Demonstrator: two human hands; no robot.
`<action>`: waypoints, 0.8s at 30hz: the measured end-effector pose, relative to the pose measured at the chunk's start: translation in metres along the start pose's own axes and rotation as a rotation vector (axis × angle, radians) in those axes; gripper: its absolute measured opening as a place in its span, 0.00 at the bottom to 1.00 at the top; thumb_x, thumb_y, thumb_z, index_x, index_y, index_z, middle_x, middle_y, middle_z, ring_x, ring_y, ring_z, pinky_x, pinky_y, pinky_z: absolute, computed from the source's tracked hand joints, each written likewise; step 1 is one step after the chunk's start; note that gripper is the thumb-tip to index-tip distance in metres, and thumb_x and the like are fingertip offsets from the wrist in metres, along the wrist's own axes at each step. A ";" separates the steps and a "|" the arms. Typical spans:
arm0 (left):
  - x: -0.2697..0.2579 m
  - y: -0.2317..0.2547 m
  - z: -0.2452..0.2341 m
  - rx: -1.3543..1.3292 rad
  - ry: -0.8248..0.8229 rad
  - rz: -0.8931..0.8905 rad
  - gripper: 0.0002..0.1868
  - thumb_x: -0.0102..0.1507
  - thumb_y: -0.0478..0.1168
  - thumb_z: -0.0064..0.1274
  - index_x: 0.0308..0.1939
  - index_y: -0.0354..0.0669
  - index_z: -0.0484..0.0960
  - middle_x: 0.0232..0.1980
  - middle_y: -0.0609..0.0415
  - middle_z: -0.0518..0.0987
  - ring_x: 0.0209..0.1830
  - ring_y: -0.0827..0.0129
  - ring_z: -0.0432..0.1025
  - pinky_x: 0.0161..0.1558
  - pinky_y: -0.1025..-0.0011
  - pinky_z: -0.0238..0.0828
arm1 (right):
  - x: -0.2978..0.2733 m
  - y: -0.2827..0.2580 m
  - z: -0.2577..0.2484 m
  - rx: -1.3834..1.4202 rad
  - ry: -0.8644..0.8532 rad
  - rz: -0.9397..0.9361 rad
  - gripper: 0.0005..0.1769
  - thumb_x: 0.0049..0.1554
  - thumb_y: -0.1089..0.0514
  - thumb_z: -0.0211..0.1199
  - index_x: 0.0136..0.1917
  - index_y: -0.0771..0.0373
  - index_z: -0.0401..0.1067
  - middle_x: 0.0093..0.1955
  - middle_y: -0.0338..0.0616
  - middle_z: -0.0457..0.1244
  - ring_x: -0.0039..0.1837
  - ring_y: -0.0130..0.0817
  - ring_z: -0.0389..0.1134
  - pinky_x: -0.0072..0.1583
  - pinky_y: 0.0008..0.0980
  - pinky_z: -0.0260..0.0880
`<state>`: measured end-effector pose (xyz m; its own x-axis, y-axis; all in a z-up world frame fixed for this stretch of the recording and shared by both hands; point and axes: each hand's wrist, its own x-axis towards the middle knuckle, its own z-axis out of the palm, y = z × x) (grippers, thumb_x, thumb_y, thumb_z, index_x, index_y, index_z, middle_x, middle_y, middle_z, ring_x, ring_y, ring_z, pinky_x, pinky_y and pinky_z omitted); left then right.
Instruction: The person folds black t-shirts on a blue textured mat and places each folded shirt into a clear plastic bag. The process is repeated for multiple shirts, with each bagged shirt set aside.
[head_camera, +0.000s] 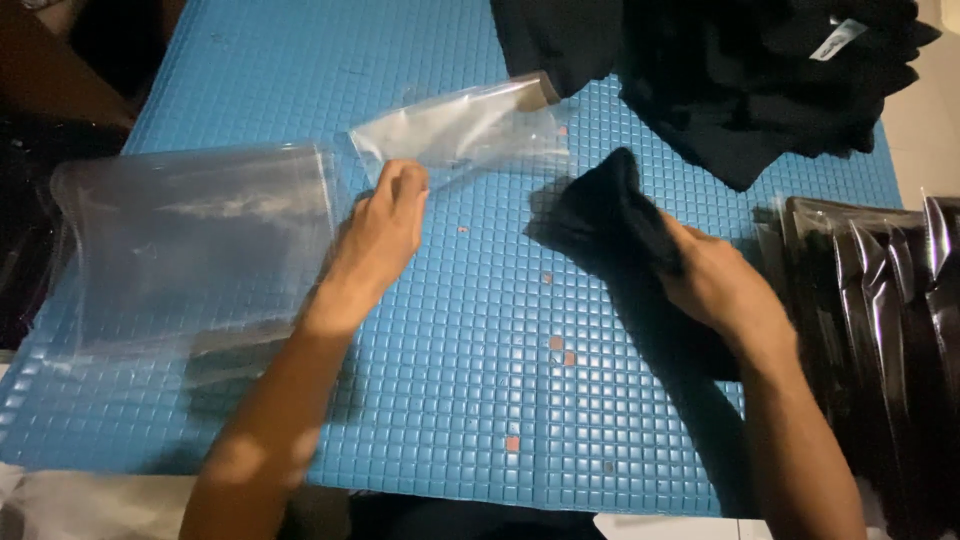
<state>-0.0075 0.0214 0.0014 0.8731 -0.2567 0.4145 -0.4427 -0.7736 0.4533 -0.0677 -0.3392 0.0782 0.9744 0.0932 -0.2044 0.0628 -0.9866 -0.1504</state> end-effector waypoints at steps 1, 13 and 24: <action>0.002 0.001 -0.004 0.028 -0.072 0.045 0.11 0.71 0.32 0.42 0.56 0.44 0.63 0.50 0.40 0.73 0.27 0.41 0.72 0.21 0.50 0.73 | -0.002 0.005 -0.007 0.156 -0.074 0.067 0.33 0.58 0.60 0.57 0.75 0.50 0.57 0.58 0.60 0.66 0.52 0.63 0.71 0.52 0.56 0.72; 0.015 -0.009 0.021 0.259 0.356 0.453 0.16 0.62 0.27 0.66 0.53 0.34 0.82 0.52 0.48 0.83 0.41 0.61 0.79 0.49 0.63 0.69 | -0.033 0.027 -0.011 0.251 -0.078 -0.001 0.12 0.57 0.60 0.60 0.55 0.57 0.67 0.45 0.47 0.68 0.39 0.41 0.71 0.42 0.38 0.69; 0.009 -0.008 0.030 0.223 0.115 0.319 0.40 0.56 0.28 0.67 0.70 0.29 0.67 0.65 0.33 0.74 0.68 0.47 0.70 0.73 0.40 0.54 | -0.026 -0.049 -0.038 0.104 -0.209 -0.195 0.48 0.50 0.69 0.54 0.80 0.40 0.55 0.60 0.45 0.67 0.45 0.46 0.73 0.43 0.45 0.73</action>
<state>0.0099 0.0078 -0.0215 0.6648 -0.4478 0.5979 -0.6218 -0.7753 0.1108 -0.0882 -0.2985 0.1273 0.8799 0.3157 -0.3551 0.2112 -0.9293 -0.3028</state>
